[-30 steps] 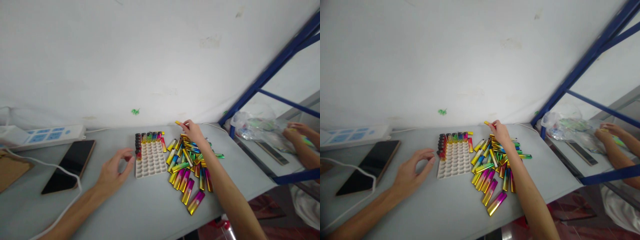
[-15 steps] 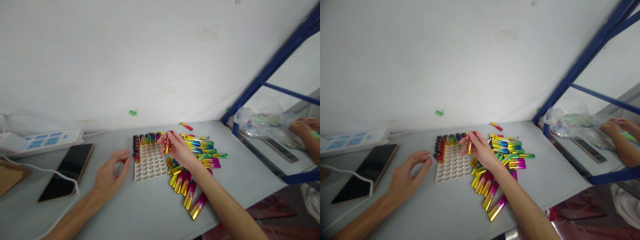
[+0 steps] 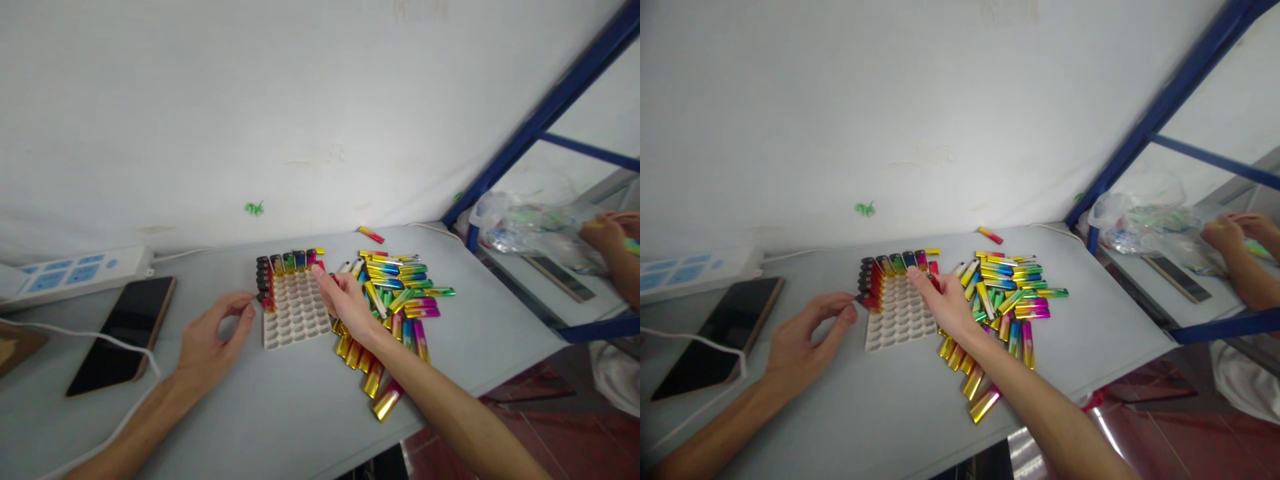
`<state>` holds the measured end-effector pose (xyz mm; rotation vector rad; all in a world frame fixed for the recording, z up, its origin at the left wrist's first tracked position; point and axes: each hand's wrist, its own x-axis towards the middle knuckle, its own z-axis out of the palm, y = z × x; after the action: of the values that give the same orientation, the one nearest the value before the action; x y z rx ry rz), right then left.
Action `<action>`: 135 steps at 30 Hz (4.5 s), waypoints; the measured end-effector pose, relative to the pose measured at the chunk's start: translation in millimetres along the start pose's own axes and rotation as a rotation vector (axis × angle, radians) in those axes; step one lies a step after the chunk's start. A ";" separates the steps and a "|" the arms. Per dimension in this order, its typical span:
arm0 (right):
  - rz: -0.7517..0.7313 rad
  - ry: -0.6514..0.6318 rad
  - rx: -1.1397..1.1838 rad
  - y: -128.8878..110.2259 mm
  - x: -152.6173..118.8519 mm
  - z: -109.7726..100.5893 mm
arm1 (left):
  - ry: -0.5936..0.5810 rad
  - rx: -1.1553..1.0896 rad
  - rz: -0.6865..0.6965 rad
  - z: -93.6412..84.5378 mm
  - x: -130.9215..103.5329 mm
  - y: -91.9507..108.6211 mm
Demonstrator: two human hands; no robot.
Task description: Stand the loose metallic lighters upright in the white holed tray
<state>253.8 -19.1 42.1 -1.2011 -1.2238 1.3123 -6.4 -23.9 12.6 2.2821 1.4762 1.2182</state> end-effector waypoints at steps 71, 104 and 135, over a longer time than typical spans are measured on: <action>-0.564 -0.432 -1.031 0.2 -18.8 -18.8 | 0.017 -0.120 0.277 -4.4 6.9 9.5; -0.157 -0.130 -1.279 -6.6 64.1 -45.7 | 0.062 0.169 0.424 9.8 -2.1 -4.0; -0.652 -0.354 -0.485 -15.4 -8.5 20.8 | -0.476 -0.805 -0.457 7.2 -4.9 55.1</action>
<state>234.0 -28.2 58.3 -0.7722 -2.0606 0.7663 35.7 -53.5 34.4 1.4483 0.9879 0.8277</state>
